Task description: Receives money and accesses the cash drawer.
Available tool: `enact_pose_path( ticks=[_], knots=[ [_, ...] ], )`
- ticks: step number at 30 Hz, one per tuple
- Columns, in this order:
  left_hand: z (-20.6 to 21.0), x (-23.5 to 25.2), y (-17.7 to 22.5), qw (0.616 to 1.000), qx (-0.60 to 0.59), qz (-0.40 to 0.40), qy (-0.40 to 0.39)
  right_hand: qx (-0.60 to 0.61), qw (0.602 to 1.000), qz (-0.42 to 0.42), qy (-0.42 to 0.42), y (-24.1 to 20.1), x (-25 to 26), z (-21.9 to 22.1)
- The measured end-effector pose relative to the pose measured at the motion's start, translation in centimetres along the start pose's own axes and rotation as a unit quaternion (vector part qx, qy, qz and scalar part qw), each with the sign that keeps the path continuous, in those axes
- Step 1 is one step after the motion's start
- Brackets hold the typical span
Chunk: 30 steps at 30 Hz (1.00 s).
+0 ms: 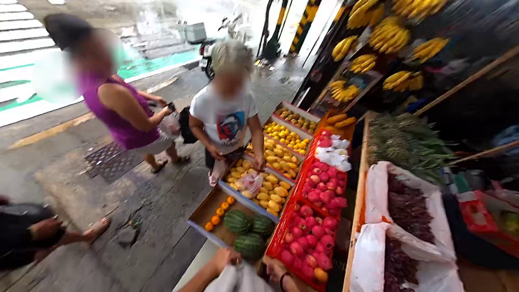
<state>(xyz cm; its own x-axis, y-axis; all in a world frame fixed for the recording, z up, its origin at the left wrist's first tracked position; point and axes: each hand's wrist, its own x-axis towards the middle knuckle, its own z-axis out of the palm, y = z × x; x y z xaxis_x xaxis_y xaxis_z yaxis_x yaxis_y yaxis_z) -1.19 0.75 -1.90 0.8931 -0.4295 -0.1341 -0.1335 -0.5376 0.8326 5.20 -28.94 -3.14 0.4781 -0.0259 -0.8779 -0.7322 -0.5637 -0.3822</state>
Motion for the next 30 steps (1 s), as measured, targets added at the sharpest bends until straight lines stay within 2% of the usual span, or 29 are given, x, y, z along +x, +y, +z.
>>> enact_pose_path(
  ticks=[1,3,8,10,13,15,19,26,30],
  knots=[
    [-0.2,-0.2,0.1,1.0,-0.011,0.021,0.004,0.039,0.999,-0.01,-0.002,-0.7,0.6,-0.6],
    [-1.1,-0.2,0.1,0.998,-0.028,0.042,0.028,0.111,0.991,-0.072,0.019,-5.4,0.7,-1.2],
    [-0.7,-2.5,1.2,0.994,-0.059,0.024,0.088,0.189,0.958,-0.213,-0.006,-18.4,-1.4,-1.4],
    [-0.4,-3.4,1.6,0.993,-0.052,0.025,0.105,0.249,0.945,-0.211,-0.007,-22.9,-1.3,-0.9],
    [0.3,-4.8,2.1,0.991,-0.044,0.025,0.121,0.301,0.94,-0.158,-0.016,-28.1,-0.3,0.3],
    [0.6,-6.0,2.2,0.989,-0.046,0.013,0.138,0.322,0.936,-0.14,0.009,-30.5,0.7,1.6],
    [2.4,-8.6,1.9,0.98,-0.047,-0.013,0.194,0.392,0.915,-0.094,-0.003,-34.1,1.5,3.2],
    [4.2,-11.8,2.3,0.969,-0.062,-0.08,0.228,0.559,0.815,-0.148,0.045,-37.4,2.2,4.4],
    [3.2,-12.4,3.7,0.968,-0.09,-0.112,0.205,0.562,0.803,-0.196,0.033,-37.6,2.5,4.4]
  ],
)
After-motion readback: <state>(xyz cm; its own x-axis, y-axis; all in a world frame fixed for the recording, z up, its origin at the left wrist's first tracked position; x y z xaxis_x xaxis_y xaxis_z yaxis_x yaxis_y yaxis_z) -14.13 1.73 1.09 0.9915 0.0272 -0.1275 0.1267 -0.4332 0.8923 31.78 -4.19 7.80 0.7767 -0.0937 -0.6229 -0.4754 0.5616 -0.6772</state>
